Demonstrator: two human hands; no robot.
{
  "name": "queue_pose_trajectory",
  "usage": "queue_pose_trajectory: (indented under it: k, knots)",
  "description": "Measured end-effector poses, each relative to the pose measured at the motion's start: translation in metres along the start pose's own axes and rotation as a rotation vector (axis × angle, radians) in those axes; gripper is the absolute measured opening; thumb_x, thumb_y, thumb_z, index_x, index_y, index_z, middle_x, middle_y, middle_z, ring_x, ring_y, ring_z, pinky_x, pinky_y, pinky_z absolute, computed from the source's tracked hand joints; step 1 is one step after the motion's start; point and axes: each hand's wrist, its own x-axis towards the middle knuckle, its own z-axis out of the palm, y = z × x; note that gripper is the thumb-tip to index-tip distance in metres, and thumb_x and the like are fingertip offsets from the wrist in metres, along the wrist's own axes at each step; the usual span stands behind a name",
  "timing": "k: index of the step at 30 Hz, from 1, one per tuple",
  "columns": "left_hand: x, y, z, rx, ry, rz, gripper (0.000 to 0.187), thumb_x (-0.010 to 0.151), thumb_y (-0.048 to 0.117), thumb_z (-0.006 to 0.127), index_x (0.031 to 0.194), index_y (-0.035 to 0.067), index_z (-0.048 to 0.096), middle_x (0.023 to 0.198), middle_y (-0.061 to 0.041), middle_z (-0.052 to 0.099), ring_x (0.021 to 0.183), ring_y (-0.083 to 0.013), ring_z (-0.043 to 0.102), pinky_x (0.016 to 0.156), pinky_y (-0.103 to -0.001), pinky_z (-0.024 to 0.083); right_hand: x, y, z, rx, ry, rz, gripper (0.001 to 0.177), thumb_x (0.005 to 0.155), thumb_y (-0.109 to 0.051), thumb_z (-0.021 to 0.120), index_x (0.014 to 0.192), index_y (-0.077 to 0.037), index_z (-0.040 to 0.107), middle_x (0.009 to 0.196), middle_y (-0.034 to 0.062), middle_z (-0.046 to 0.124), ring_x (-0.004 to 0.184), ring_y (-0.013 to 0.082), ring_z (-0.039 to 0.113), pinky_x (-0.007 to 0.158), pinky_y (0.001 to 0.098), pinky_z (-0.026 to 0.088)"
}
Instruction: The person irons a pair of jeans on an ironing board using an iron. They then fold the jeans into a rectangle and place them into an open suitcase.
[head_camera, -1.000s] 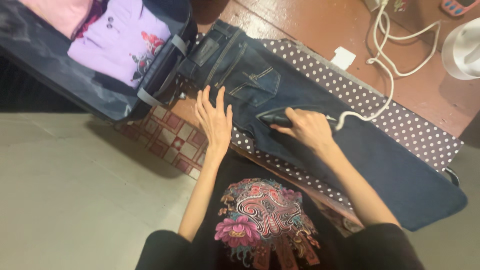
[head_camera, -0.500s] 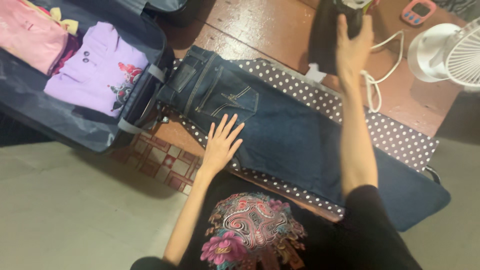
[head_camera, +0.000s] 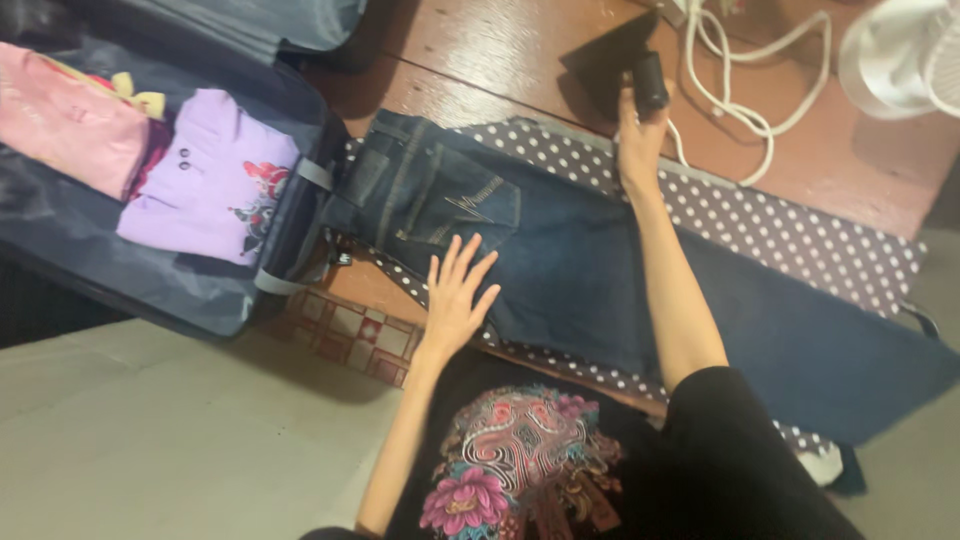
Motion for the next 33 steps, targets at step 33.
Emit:
queue_pose_trajectory:
  k: [33]
  knots:
    - [0.02, 0.058, 0.038, 0.083, -0.154, 0.242, 0.014, 0.095, 0.023, 0.074, 0.103, 0.014, 0.068, 0.141, -0.009, 0.054, 0.144, -0.0359, 0.044, 0.119, -0.071, 0.019, -0.145, -0.069, -0.25, -1.015, -0.148, -0.402, 0.021, 0.102, 0.002, 0.073, 0.112, -0.001, 0.055, 0.12, 0.0154, 0.054, 0.117, 0.0383, 0.052, 0.102, 0.0482, 0.043]
